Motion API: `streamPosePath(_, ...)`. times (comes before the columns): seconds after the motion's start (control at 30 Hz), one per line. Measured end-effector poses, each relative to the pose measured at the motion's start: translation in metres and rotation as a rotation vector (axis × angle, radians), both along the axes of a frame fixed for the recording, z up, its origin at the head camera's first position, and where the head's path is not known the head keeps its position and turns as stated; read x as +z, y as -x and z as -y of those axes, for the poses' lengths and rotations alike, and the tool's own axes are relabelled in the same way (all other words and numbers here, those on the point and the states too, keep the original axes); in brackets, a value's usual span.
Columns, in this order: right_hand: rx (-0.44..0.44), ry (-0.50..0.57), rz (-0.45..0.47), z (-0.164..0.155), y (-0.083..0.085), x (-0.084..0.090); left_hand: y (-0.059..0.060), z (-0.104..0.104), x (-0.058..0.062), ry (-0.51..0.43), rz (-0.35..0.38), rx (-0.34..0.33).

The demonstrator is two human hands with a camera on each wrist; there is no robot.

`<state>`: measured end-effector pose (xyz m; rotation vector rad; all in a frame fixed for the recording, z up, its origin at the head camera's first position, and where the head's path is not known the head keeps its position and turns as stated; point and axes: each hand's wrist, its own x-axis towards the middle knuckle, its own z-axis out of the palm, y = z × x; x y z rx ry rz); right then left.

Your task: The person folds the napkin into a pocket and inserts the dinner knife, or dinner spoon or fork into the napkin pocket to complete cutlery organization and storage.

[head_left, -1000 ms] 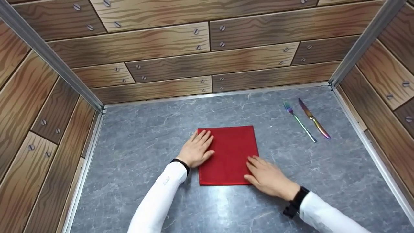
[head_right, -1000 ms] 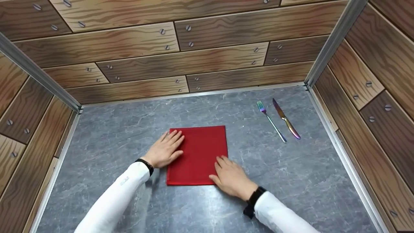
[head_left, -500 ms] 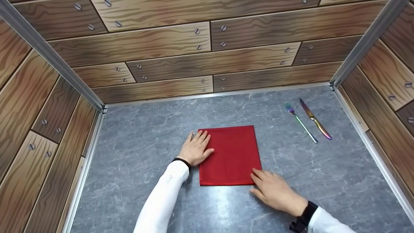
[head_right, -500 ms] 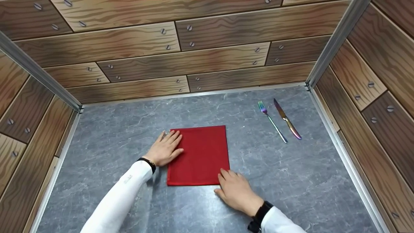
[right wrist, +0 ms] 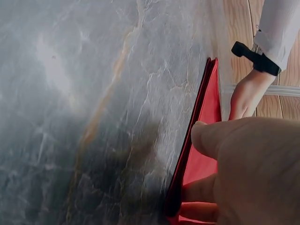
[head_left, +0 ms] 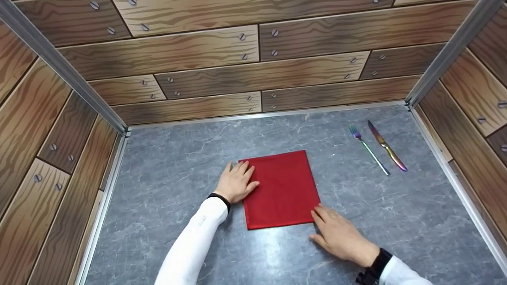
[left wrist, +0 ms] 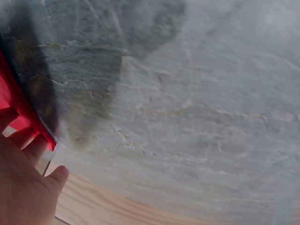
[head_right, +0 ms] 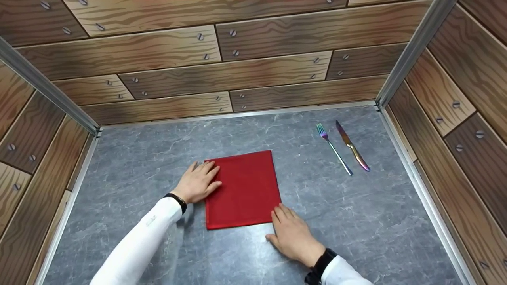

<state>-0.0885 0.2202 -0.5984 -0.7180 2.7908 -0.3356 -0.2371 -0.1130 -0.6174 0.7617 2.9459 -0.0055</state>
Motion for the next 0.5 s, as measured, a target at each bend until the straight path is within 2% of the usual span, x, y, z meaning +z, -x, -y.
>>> streamPosePath(0.2,0.002,-0.046,-0.122,-0.003,0.010,0.000,-0.013,0.008,0.008,0.026,-0.057,-0.019)
streamPosePath(0.5,-0.083,-0.072,-0.110,-0.012,0.043,-0.002,-0.045,0.028,0.011,-0.022,-0.168,-0.098)
